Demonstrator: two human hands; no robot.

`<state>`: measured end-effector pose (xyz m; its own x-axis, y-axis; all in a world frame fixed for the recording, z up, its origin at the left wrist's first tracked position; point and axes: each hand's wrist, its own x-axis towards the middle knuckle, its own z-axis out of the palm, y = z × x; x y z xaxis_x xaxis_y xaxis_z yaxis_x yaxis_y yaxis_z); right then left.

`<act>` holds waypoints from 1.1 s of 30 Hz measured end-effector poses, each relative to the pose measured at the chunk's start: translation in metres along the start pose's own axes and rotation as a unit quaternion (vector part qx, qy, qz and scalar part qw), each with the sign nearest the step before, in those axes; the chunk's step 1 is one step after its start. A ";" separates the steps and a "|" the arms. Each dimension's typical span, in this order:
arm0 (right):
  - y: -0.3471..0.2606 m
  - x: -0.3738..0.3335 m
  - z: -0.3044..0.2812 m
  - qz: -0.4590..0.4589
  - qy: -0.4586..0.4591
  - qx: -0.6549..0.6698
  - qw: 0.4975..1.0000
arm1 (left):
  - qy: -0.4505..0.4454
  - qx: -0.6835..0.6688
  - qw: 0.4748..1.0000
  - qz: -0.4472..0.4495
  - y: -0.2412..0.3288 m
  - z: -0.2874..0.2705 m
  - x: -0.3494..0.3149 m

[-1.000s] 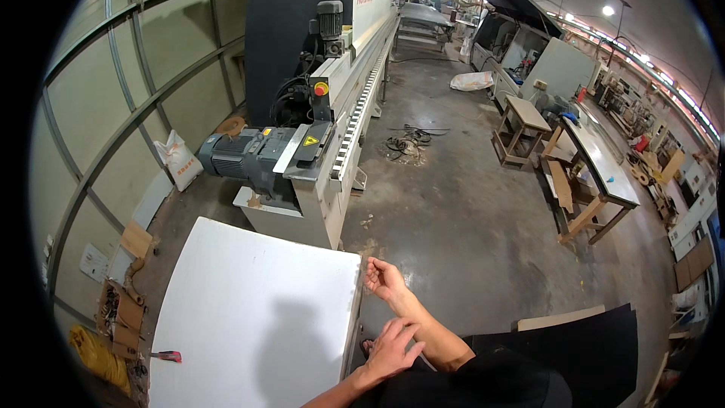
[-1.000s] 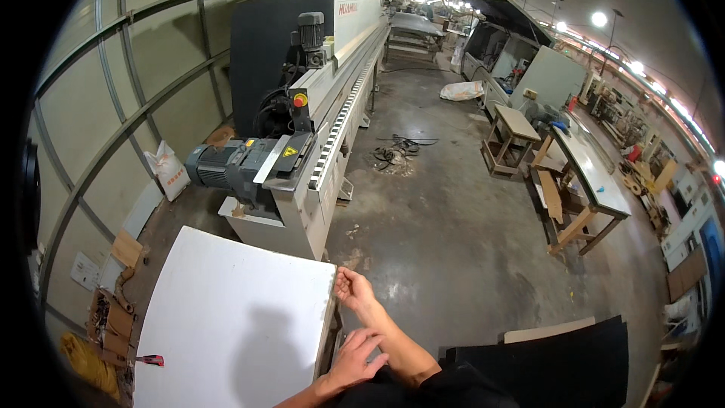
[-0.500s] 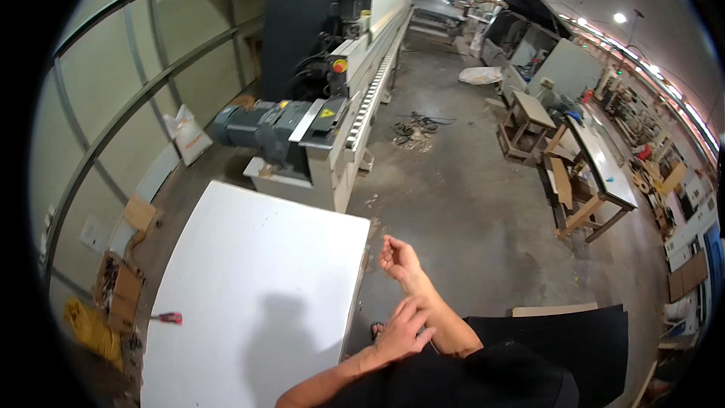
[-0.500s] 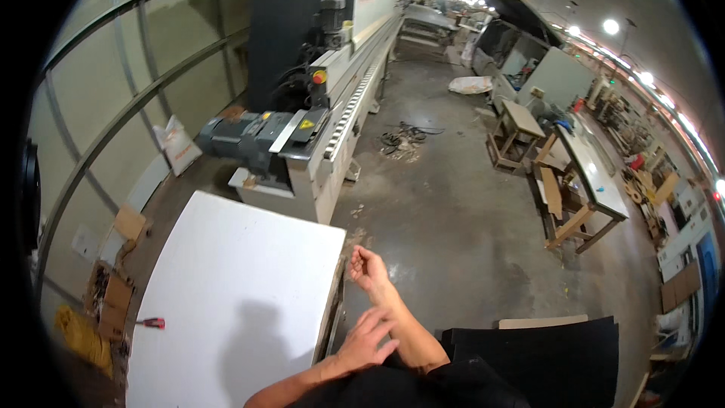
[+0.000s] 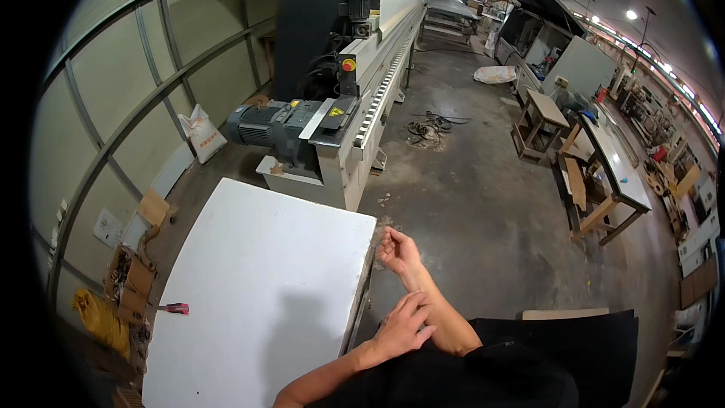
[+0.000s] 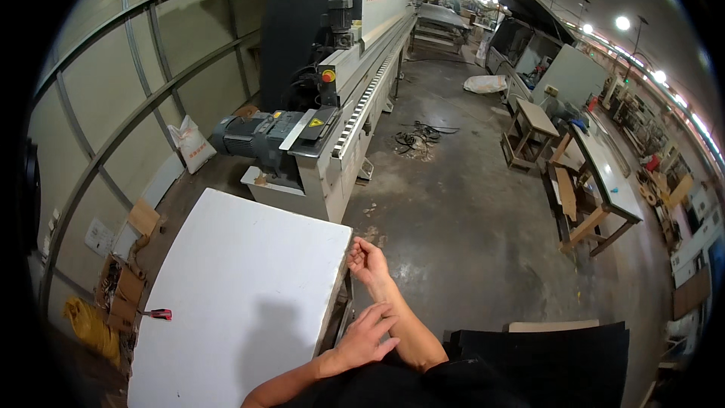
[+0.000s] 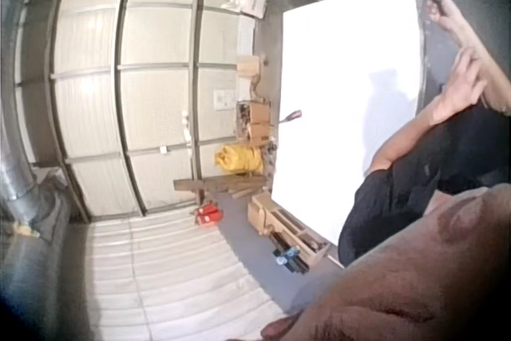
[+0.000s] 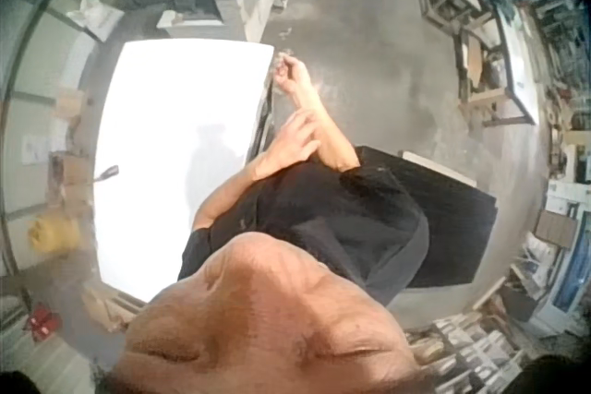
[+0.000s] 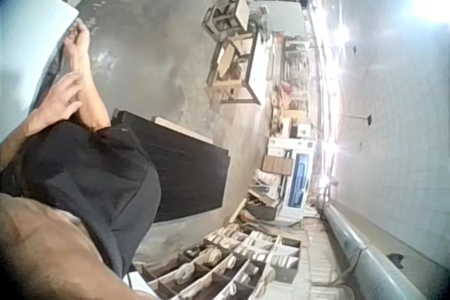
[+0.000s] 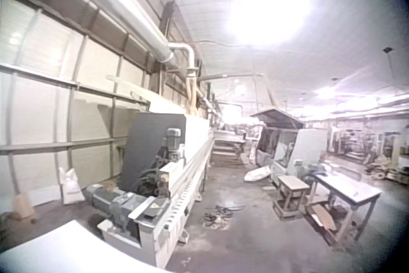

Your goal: The person takes long black wooden boards one by one from an edge-banding machine and stacks them onto a pile on the floor.

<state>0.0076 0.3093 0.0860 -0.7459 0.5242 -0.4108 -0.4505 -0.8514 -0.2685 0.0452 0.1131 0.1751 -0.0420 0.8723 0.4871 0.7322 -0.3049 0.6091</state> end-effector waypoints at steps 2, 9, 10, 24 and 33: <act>-0.001 -0.001 -0.002 -0.001 -0.006 0.006 1.000 | -0.031 -0.017 0.999 -0.014 0.002 0.002 -0.002; -0.008 -0.010 -0.012 -0.023 0.019 0.010 1.000 | -0.045 -0.052 0.998 -0.003 0.000 -0.001 0.003; -0.008 -0.011 -0.012 -0.025 0.020 0.012 0.999 | -0.014 -0.030 0.999 0.012 -0.001 -0.003 0.006; 0.020 -0.022 -0.011 0.042 -0.024 -0.014 0.999 | -0.041 0.091 0.994 0.035 -0.022 0.004 -0.003; 0.017 -0.021 0.016 0.051 -0.041 0.017 0.998 | 0.006 -0.059 0.989 -0.133 -0.018 -0.010 0.007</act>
<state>0.0077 0.2833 0.1044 -0.8255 0.4331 -0.3618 -0.3857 -0.9010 -0.1985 0.0248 0.1211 0.1741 -0.2306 0.9233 0.3073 0.6098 -0.1090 0.7850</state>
